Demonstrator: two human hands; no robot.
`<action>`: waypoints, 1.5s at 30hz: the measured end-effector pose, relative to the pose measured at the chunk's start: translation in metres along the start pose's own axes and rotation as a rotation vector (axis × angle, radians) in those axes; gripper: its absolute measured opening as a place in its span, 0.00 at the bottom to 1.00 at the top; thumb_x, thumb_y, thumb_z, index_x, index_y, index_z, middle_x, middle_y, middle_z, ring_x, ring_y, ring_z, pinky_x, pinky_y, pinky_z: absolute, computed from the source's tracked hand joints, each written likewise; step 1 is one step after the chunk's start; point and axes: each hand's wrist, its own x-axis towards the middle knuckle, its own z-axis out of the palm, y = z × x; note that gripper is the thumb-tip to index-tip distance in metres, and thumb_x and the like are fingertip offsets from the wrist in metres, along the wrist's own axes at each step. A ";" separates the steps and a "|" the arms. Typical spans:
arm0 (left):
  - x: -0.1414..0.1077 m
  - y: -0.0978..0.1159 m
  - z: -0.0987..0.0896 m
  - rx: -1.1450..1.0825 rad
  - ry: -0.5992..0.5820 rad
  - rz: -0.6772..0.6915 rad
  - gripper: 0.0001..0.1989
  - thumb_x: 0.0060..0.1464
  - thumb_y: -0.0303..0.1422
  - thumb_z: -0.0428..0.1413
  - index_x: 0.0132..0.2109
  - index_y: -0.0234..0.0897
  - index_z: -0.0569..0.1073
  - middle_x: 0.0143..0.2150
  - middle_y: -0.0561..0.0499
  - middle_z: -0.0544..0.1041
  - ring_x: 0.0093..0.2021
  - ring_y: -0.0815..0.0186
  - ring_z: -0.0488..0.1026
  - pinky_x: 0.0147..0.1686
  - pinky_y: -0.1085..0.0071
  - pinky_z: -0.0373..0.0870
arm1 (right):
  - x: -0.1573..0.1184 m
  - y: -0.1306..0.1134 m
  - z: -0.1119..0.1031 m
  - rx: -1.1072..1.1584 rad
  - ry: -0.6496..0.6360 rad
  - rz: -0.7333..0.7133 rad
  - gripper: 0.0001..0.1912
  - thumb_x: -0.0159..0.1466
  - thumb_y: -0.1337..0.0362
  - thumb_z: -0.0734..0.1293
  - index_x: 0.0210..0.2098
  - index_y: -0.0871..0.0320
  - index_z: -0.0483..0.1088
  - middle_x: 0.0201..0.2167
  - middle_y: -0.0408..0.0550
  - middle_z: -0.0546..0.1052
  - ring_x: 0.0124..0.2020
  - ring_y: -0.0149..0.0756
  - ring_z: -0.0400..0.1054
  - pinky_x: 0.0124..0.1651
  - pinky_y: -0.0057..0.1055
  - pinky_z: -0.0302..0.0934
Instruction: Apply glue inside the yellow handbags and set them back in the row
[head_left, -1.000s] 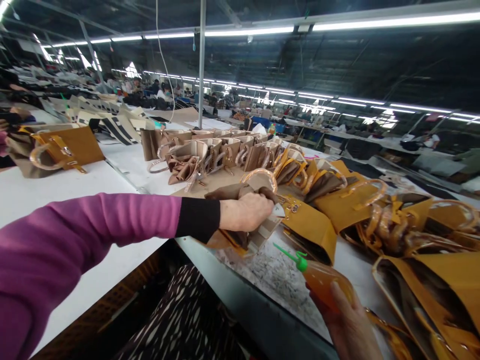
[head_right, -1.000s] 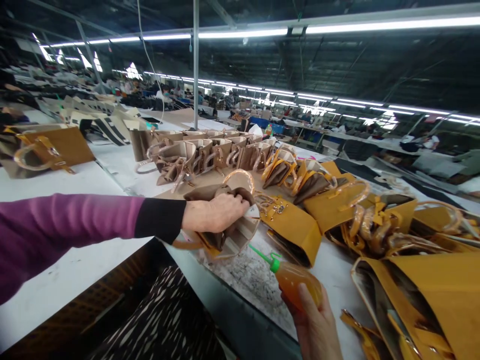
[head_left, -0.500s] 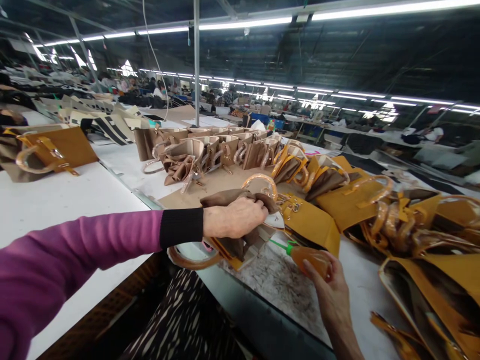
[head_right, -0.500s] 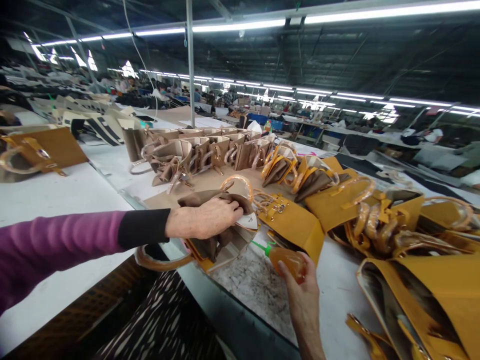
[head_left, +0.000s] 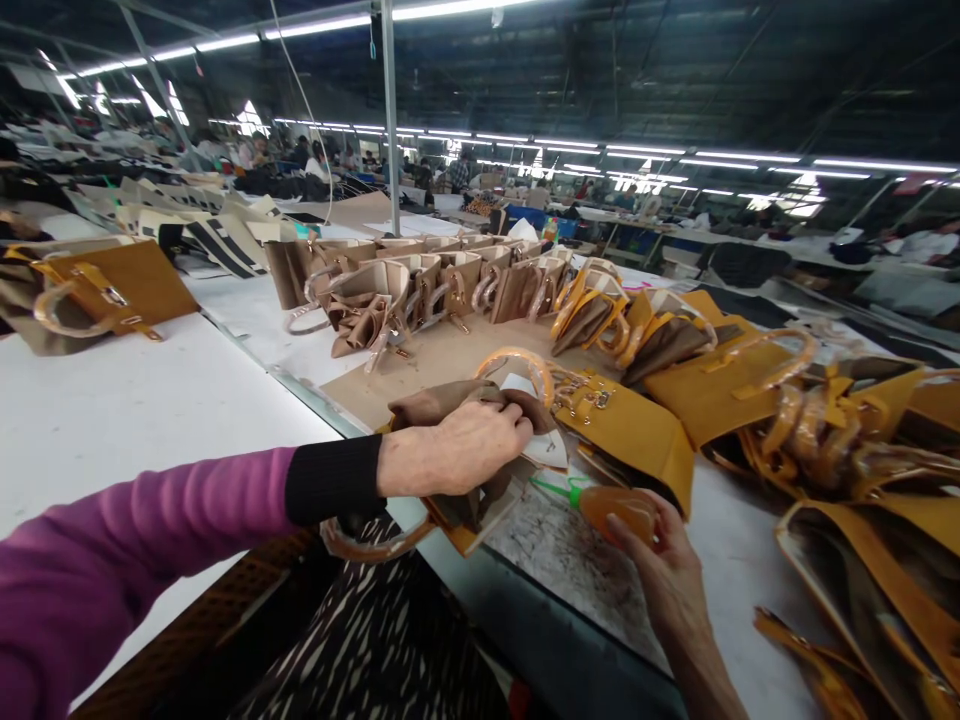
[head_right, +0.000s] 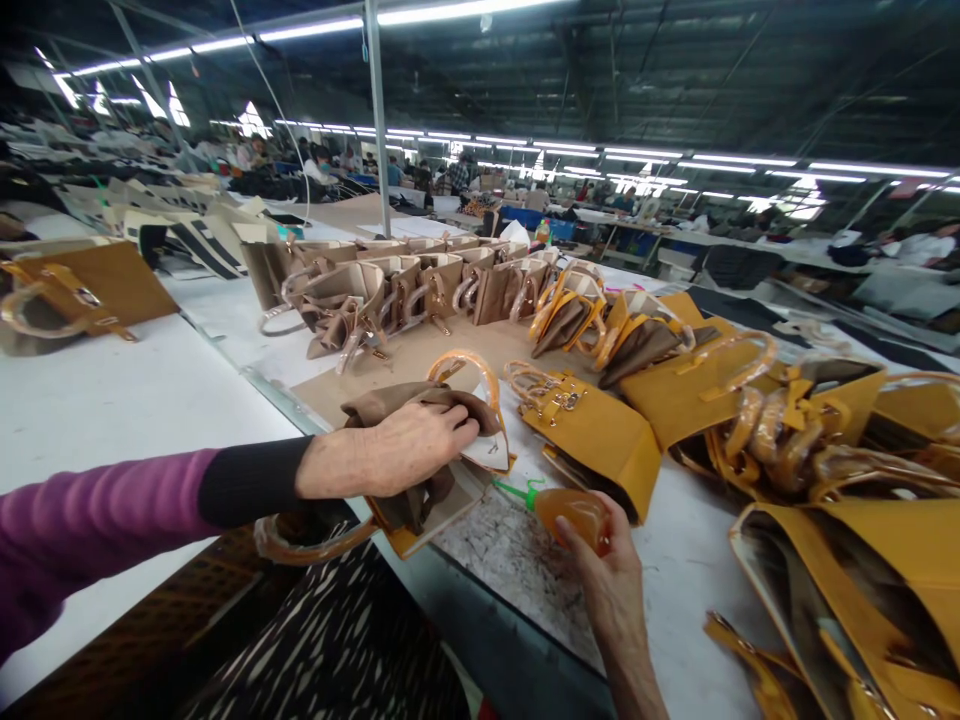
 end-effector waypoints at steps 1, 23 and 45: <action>-0.001 0.001 0.000 -0.001 -0.006 -0.005 0.13 0.57 0.21 0.50 0.49 0.30 0.69 0.52 0.39 0.74 0.46 0.58 0.72 0.43 0.64 0.69 | -0.001 0.001 -0.001 0.005 -0.011 0.007 0.37 0.45 0.48 0.80 0.49 0.54 0.68 0.40 0.44 0.78 0.40 0.43 0.72 0.42 0.34 0.69; -0.030 0.010 0.013 -0.095 -0.007 -0.037 0.16 0.57 0.19 0.49 0.52 0.29 0.68 0.52 0.39 0.72 0.49 0.57 0.71 0.49 0.64 0.67 | -0.012 0.005 0.000 0.028 0.001 0.102 0.36 0.44 0.49 0.80 0.49 0.52 0.70 0.41 0.43 0.79 0.42 0.44 0.73 0.45 0.35 0.69; -0.030 0.010 0.026 -0.050 0.049 -0.040 0.14 0.61 0.22 0.48 0.53 0.29 0.68 0.53 0.39 0.73 0.48 0.56 0.72 0.46 0.62 0.68 | -0.030 0.009 -0.005 0.080 -0.133 0.240 0.38 0.45 0.48 0.80 0.53 0.52 0.69 0.44 0.48 0.80 0.44 0.47 0.74 0.44 0.36 0.71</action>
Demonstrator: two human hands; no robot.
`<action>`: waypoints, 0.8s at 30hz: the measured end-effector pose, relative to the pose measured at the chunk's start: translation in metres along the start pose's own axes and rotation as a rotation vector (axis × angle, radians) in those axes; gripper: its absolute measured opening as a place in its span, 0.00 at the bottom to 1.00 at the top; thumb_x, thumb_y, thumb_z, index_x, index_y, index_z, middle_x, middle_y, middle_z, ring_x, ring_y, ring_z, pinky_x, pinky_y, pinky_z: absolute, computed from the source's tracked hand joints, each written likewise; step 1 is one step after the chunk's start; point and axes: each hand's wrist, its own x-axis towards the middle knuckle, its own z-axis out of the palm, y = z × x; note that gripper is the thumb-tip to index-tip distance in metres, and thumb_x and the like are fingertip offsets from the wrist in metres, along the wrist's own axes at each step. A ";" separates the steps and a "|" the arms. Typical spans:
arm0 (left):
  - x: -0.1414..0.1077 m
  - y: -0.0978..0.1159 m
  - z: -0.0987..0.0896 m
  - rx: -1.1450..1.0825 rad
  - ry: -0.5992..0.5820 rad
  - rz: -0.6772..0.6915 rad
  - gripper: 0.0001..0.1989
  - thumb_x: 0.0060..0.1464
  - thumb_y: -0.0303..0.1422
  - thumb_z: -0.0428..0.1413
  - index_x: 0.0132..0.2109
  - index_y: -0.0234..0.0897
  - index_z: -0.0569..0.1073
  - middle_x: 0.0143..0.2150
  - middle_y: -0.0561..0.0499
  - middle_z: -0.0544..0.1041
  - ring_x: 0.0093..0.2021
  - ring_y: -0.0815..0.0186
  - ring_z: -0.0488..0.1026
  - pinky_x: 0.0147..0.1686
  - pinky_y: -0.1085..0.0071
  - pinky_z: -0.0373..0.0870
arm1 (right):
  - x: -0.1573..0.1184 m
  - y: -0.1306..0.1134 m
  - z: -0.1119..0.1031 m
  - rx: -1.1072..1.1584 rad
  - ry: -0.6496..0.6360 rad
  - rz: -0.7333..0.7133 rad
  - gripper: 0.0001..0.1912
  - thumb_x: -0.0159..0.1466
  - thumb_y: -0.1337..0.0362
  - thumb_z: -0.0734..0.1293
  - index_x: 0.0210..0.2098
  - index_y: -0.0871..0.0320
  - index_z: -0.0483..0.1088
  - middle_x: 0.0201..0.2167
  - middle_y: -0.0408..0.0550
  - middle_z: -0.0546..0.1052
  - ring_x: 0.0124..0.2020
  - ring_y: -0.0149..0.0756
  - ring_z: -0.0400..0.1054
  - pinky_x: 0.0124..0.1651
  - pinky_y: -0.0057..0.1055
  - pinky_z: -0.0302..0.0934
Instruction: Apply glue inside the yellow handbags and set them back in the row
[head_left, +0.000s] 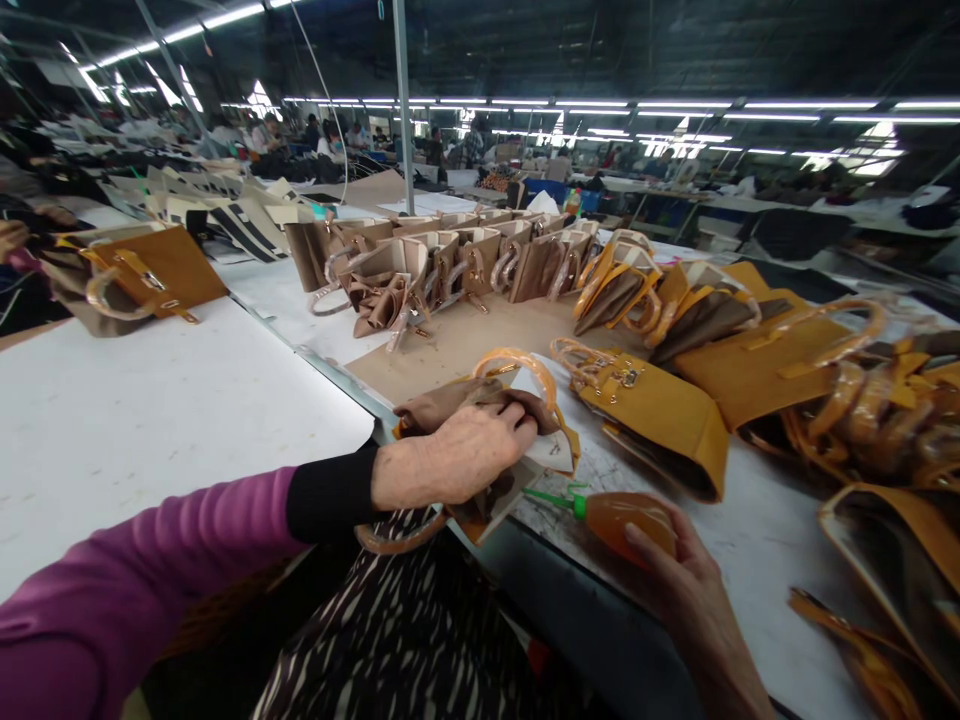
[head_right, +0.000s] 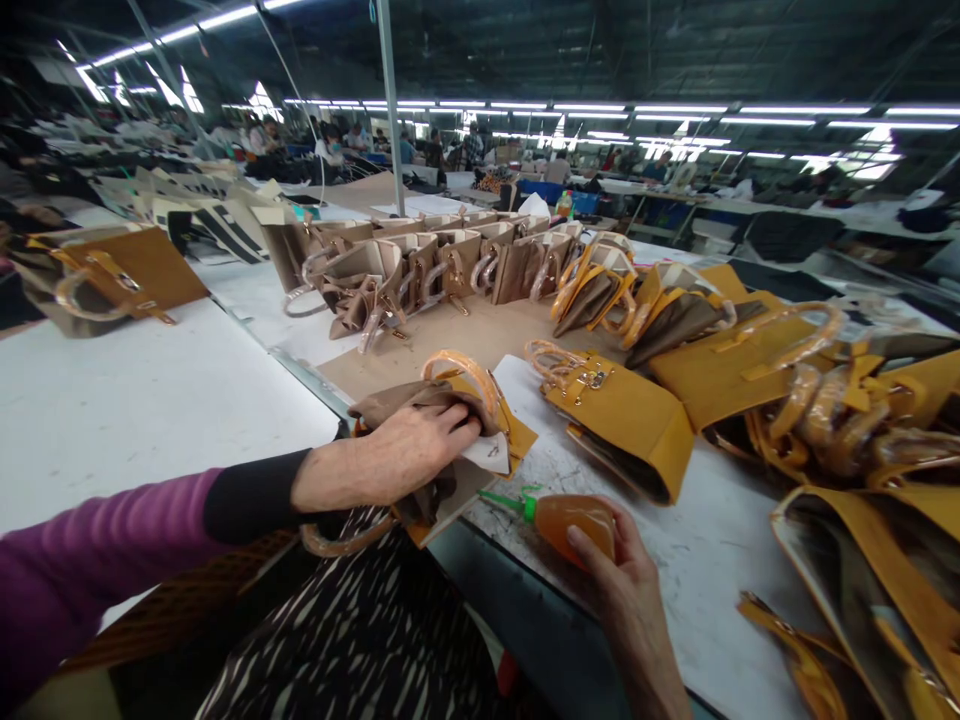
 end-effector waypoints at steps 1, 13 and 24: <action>0.000 -0.001 0.002 0.000 0.008 0.001 0.15 0.60 0.22 0.48 0.53 0.29 0.68 0.53 0.39 0.72 0.48 0.56 0.72 0.46 0.62 0.69 | -0.002 0.000 0.001 -0.001 -0.005 0.002 0.38 0.46 0.49 0.80 0.53 0.51 0.69 0.45 0.48 0.80 0.44 0.48 0.75 0.43 0.37 0.71; -0.002 0.000 -0.006 -0.026 -0.014 0.006 0.15 0.61 0.22 0.48 0.53 0.28 0.68 0.54 0.40 0.72 0.52 0.57 0.70 0.53 0.62 0.68 | -0.034 -0.005 0.019 -0.004 -0.016 -0.055 0.35 0.47 0.48 0.79 0.51 0.51 0.70 0.42 0.44 0.79 0.42 0.42 0.72 0.44 0.31 0.66; 0.001 0.001 -0.005 0.005 -0.025 -0.007 0.13 0.60 0.24 0.51 0.53 0.30 0.68 0.55 0.40 0.71 0.48 0.57 0.71 0.49 0.61 0.69 | -0.061 -0.003 0.029 0.026 -0.018 -0.007 0.32 0.49 0.48 0.78 0.50 0.49 0.70 0.42 0.42 0.78 0.43 0.41 0.71 0.48 0.32 0.64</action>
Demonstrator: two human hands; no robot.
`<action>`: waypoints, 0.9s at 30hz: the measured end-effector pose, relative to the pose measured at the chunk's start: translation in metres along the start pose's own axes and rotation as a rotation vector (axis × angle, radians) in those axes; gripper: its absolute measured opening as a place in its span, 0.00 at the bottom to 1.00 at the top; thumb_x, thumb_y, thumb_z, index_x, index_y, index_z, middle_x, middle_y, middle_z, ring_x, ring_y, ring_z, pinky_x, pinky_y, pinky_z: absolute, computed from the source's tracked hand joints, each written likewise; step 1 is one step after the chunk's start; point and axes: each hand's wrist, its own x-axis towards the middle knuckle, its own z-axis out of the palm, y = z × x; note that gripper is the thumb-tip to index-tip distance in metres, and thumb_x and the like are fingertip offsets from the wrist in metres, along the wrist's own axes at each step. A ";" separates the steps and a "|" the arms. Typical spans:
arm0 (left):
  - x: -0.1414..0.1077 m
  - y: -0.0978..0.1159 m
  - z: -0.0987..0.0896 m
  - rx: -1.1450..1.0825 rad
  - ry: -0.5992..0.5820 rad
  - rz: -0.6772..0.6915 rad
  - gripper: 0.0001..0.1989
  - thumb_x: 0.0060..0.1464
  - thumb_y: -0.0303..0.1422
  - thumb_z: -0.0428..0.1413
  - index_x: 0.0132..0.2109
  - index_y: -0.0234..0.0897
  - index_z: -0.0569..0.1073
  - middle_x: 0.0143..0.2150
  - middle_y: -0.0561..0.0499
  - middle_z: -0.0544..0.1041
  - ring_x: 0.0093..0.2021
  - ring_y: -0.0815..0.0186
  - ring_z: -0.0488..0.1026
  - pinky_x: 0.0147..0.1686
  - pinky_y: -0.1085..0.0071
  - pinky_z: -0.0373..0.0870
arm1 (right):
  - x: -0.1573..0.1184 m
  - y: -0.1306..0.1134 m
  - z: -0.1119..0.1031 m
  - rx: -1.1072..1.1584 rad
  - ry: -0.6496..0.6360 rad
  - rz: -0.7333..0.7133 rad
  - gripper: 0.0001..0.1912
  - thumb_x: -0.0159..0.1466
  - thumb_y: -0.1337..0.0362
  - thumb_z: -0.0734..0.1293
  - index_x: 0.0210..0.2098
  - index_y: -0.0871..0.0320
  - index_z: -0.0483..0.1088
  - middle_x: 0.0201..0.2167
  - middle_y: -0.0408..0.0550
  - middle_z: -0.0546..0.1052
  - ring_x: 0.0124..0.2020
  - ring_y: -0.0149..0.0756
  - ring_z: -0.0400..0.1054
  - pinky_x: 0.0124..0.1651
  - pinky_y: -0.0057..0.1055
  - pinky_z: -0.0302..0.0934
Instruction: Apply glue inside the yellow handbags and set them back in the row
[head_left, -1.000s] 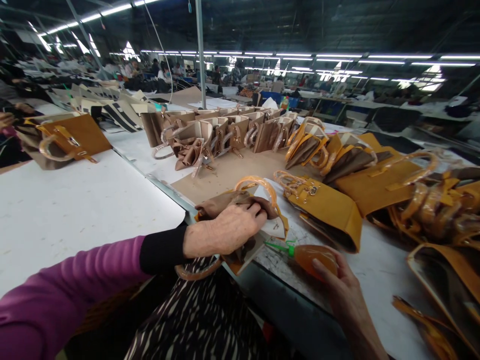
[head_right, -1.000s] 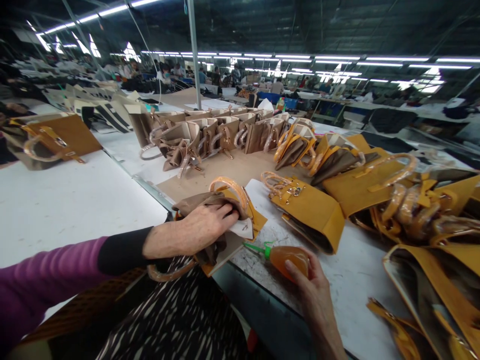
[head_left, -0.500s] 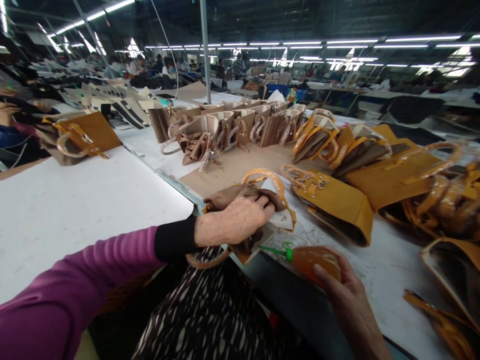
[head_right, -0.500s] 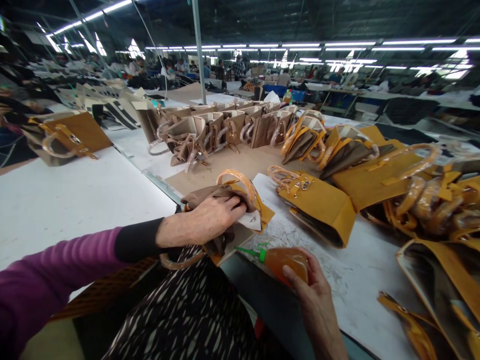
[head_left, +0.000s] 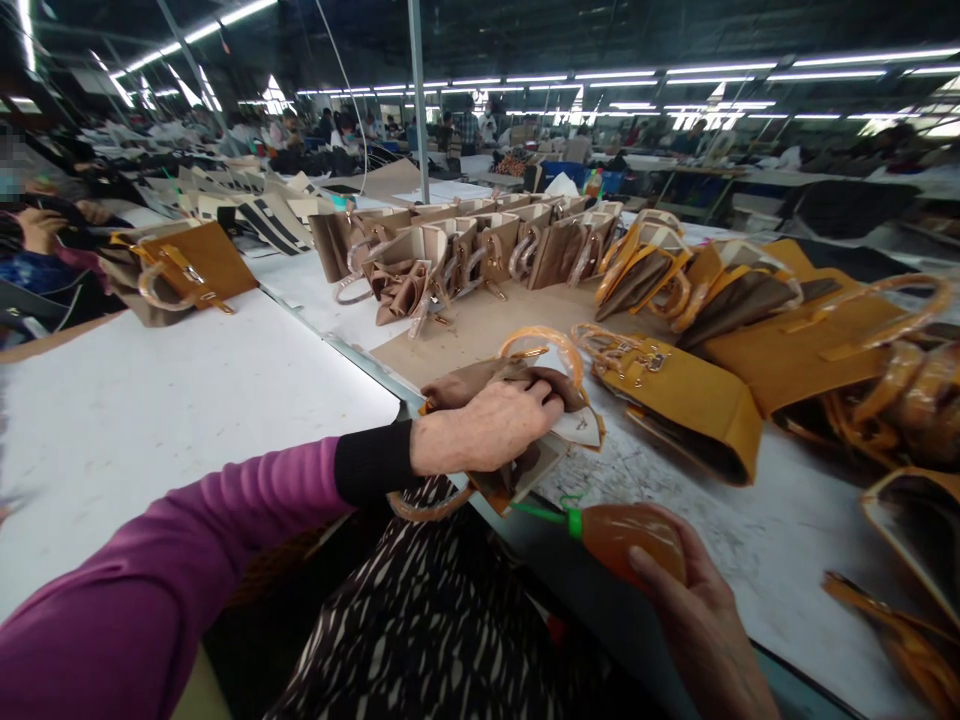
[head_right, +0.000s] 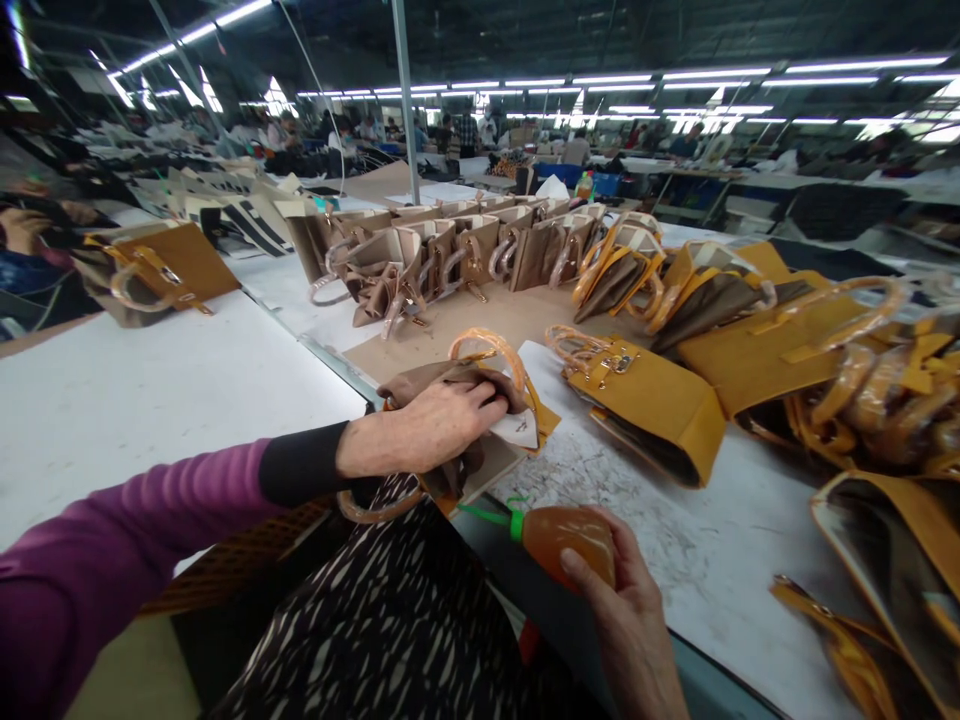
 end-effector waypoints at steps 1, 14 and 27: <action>0.000 0.000 0.001 0.000 0.006 -0.001 0.13 0.60 0.24 0.51 0.52 0.30 0.68 0.55 0.40 0.71 0.48 0.56 0.71 0.49 0.61 0.69 | -0.001 0.002 0.000 0.007 -0.004 0.007 0.33 0.49 0.48 0.78 0.51 0.49 0.69 0.42 0.42 0.78 0.43 0.42 0.71 0.48 0.33 0.64; 0.002 -0.003 0.002 -0.016 -0.016 0.006 0.15 0.60 0.24 0.51 0.54 0.29 0.67 0.55 0.40 0.71 0.51 0.54 0.71 0.50 0.59 0.69 | -0.016 0.010 0.004 0.202 0.111 0.113 0.34 0.47 0.50 0.80 0.50 0.50 0.70 0.41 0.40 0.79 0.39 0.38 0.73 0.42 0.28 0.67; 0.002 -0.003 0.003 -0.010 -0.001 0.016 0.15 0.58 0.23 0.51 0.53 0.30 0.67 0.54 0.41 0.71 0.49 0.56 0.71 0.50 0.60 0.68 | -0.016 0.020 -0.001 0.138 0.100 0.128 0.36 0.47 0.49 0.79 0.52 0.51 0.69 0.43 0.43 0.80 0.42 0.43 0.74 0.46 0.34 0.68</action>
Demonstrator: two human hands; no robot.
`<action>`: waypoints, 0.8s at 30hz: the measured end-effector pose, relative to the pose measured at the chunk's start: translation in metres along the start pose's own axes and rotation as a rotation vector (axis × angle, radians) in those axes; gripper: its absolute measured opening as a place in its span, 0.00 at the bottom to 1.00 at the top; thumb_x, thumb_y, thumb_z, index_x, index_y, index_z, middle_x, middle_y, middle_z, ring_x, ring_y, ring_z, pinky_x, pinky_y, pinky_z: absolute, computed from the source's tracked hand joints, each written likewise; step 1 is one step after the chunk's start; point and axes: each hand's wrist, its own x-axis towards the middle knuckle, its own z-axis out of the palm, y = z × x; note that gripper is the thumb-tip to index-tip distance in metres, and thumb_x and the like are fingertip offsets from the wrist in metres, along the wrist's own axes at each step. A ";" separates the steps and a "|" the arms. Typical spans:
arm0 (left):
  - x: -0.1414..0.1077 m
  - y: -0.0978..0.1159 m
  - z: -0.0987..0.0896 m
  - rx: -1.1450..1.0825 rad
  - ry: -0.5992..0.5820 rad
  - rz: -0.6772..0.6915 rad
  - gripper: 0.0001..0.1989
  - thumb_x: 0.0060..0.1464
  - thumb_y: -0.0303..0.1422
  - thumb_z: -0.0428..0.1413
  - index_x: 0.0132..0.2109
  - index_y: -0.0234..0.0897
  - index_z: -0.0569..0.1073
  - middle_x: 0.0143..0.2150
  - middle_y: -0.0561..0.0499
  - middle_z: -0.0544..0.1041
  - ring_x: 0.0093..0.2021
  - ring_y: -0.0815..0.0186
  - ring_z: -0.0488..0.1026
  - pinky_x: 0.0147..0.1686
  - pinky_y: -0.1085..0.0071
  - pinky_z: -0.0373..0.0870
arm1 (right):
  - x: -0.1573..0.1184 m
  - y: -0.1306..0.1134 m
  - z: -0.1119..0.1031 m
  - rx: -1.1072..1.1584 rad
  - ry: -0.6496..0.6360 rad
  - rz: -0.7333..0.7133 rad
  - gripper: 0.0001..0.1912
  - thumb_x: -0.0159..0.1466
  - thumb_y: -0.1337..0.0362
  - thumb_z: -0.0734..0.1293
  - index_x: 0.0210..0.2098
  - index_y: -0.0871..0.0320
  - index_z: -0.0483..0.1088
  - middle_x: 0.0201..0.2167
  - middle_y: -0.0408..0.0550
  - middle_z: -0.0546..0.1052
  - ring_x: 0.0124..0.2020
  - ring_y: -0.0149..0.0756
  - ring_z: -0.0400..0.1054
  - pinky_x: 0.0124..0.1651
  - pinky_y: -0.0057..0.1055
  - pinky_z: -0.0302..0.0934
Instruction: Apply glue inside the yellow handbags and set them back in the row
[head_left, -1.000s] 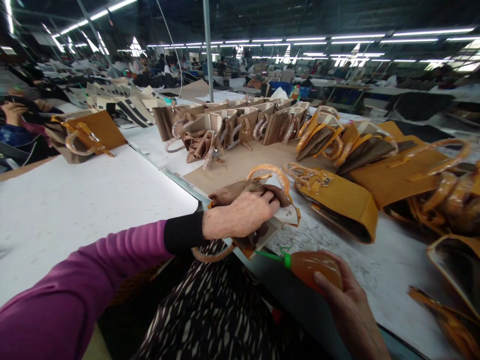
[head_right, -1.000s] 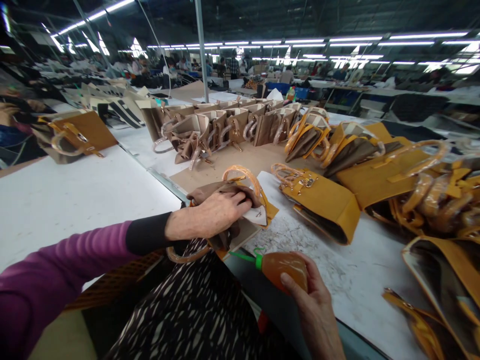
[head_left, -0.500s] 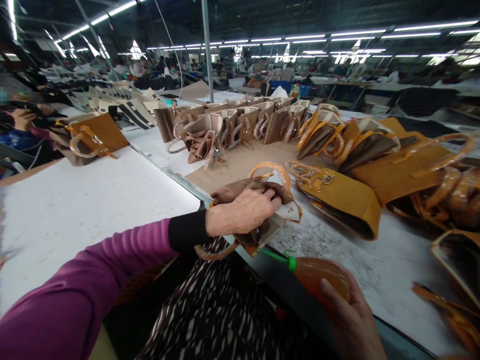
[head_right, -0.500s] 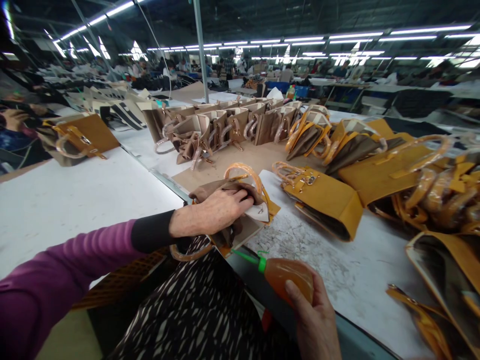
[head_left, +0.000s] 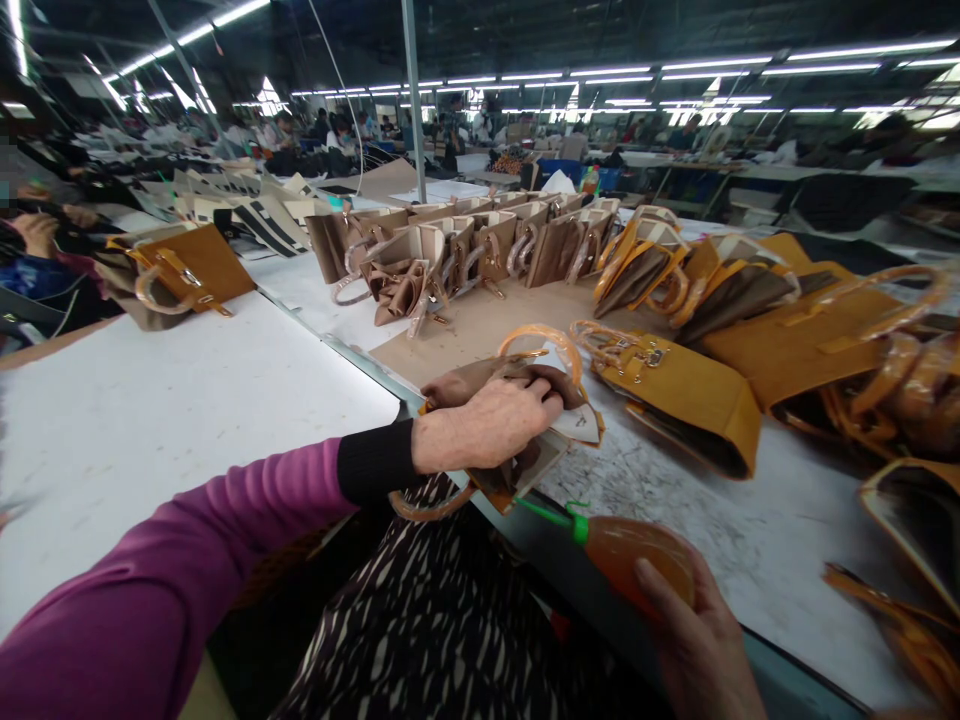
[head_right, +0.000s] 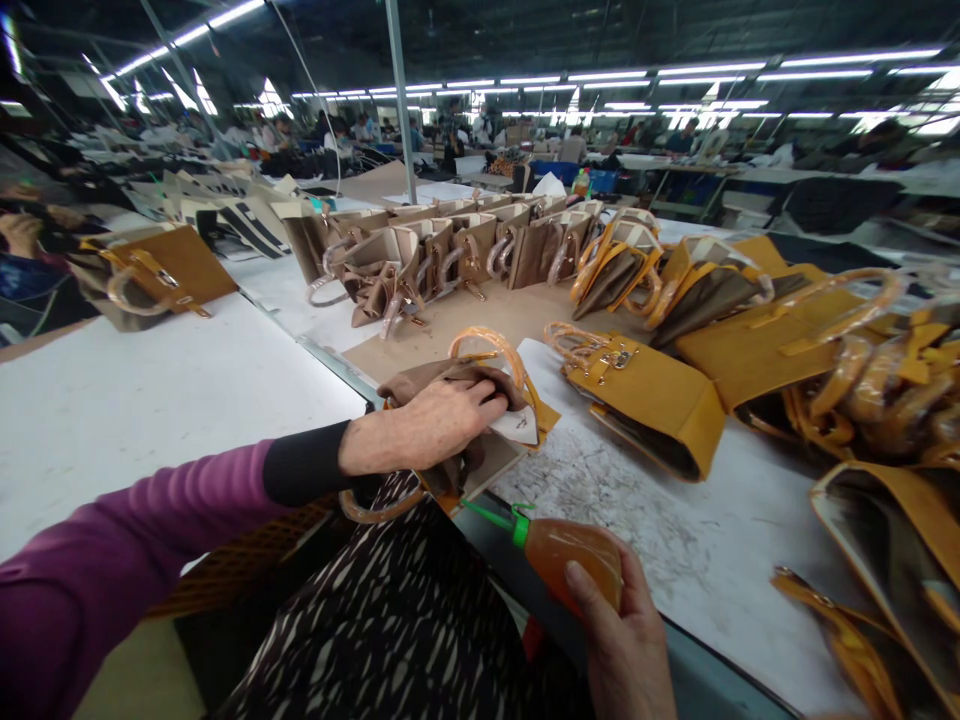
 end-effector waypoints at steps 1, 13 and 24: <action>0.000 0.000 -0.001 0.001 -0.001 0.001 0.15 0.58 0.24 0.50 0.53 0.30 0.67 0.54 0.41 0.71 0.49 0.56 0.71 0.50 0.60 0.68 | 0.000 0.000 0.000 -0.013 -0.001 -0.006 0.36 0.48 0.48 0.79 0.53 0.51 0.69 0.43 0.43 0.80 0.42 0.44 0.74 0.46 0.35 0.68; 0.002 0.001 -0.003 0.009 0.002 -0.007 0.13 0.59 0.23 0.52 0.51 0.30 0.68 0.53 0.41 0.72 0.50 0.58 0.71 0.49 0.64 0.68 | -0.018 -0.008 0.006 -0.155 -0.049 0.000 0.40 0.50 0.44 0.76 0.56 0.53 0.65 0.46 0.48 0.79 0.48 0.49 0.73 0.51 0.38 0.67; 0.004 -0.003 -0.027 -0.004 -0.017 0.006 0.12 0.62 0.24 0.48 0.51 0.30 0.68 0.52 0.39 0.73 0.48 0.56 0.71 0.44 0.62 0.68 | 0.014 -0.019 0.007 -0.329 0.093 -0.366 0.40 0.51 0.43 0.75 0.56 0.52 0.62 0.45 0.48 0.77 0.43 0.48 0.73 0.47 0.42 0.67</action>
